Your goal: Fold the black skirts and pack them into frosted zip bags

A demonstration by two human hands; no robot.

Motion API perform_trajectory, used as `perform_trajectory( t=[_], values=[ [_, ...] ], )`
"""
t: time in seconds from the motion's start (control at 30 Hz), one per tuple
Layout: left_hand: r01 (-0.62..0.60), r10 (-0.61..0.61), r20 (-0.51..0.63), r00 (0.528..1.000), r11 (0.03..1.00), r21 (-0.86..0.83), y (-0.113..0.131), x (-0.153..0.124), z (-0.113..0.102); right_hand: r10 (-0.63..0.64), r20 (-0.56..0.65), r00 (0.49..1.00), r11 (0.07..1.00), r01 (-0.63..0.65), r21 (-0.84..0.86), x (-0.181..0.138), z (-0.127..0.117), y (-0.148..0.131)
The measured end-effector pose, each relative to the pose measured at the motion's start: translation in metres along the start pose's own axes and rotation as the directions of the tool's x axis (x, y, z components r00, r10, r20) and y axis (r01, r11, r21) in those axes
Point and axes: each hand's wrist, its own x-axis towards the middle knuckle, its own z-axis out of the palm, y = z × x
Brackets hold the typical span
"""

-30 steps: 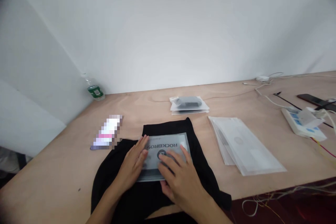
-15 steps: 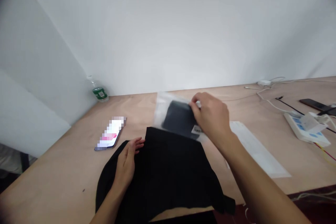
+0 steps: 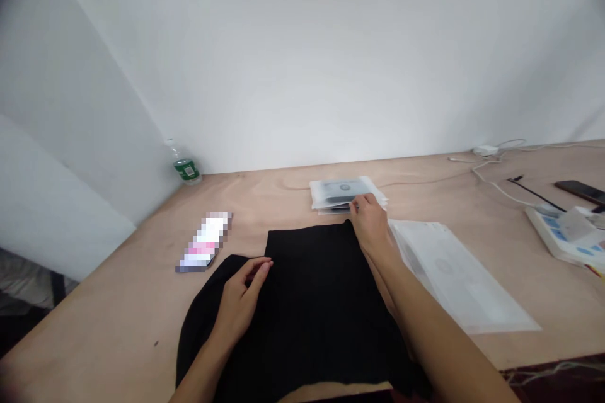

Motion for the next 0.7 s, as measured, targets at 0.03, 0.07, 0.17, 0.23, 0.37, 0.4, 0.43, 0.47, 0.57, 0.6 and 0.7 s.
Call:
perform_trajectory(
  t=[0.03, 0.07, 0.17, 0.23, 0.37, 0.4, 0.43, 0.47, 0.57, 0.6, 0.7],
  values=[
    [0.001, -0.001, 0.005, 1.000, 1.000, 0.020, 0.000, 0.001, 0.000, 0.007, 0.012, 1.000, 1.000, -0.007, -0.008, -0.001, 0.001, 0.000],
    [0.003, -0.003, 0.009, 1.000, 0.999, 0.041, 0.001, 0.002, -0.001, 0.014, 0.023, 1.000, 1.000, -0.014, -0.014, -0.001, 0.001, 0.000],
    [0.015, -0.017, 0.012, 1.000, 0.993, 0.116, 0.003, 0.010, -0.004, 0.038, 0.043, 0.998, 0.999, -0.038, -0.011, -0.001, 0.002, 0.002],
    [0.026, -0.027, 0.007, 1.000, 0.984, 0.174, 0.005, 0.022, -0.007, 0.062, 0.044, 0.997, 0.998, -0.063, 0.007, -0.003, 0.001, 0.002],
    [0.033, -0.034, -0.001, 0.999, 0.963, 0.267, 0.003, 0.057, -0.008, 0.121, 0.067, 0.990, 0.990, -0.125, 0.061, -0.017, -0.002, 0.001],
    [0.038, -0.040, 0.002, 0.999, 0.958, 0.286, 0.000, 0.066, -0.006, 0.132, 0.092, 0.987, 0.987, -0.139, 0.078, -0.021, -0.001, 0.001],
    [0.045, -0.050, 0.010, 0.999, 0.952, 0.302, -0.002, 0.073, -0.004, 0.142, 0.123, 0.982, 0.983, -0.154, 0.095, -0.024, -0.001, 0.001],
    [0.054, -0.065, 0.024, 0.998, 0.947, 0.317, -0.006, 0.080, -0.002, 0.151, 0.158, 0.976, 0.979, -0.170, 0.115, -0.027, 0.001, 0.002],
    [0.091, -0.122, 0.075, 0.990, 0.939, 0.332, -0.014, 0.093, 0.003, 0.181, 0.247, 0.952, 0.955, -0.230, 0.186, -0.029, 0.005, 0.006],
    [0.104, -0.139, 0.084, 0.987, 0.939, 0.327, -0.016, 0.095, 0.005, 0.190, 0.270, 0.944, 0.943, -0.252, 0.216, -0.029, 0.007, 0.007],
    [0.134, -0.165, 0.092, 0.982, 0.951, 0.278, -0.019, 0.097, 0.007, 0.224, 0.321, 0.920, 0.889, -0.328, 0.319, -0.025, 0.008, 0.010]
  ],
)
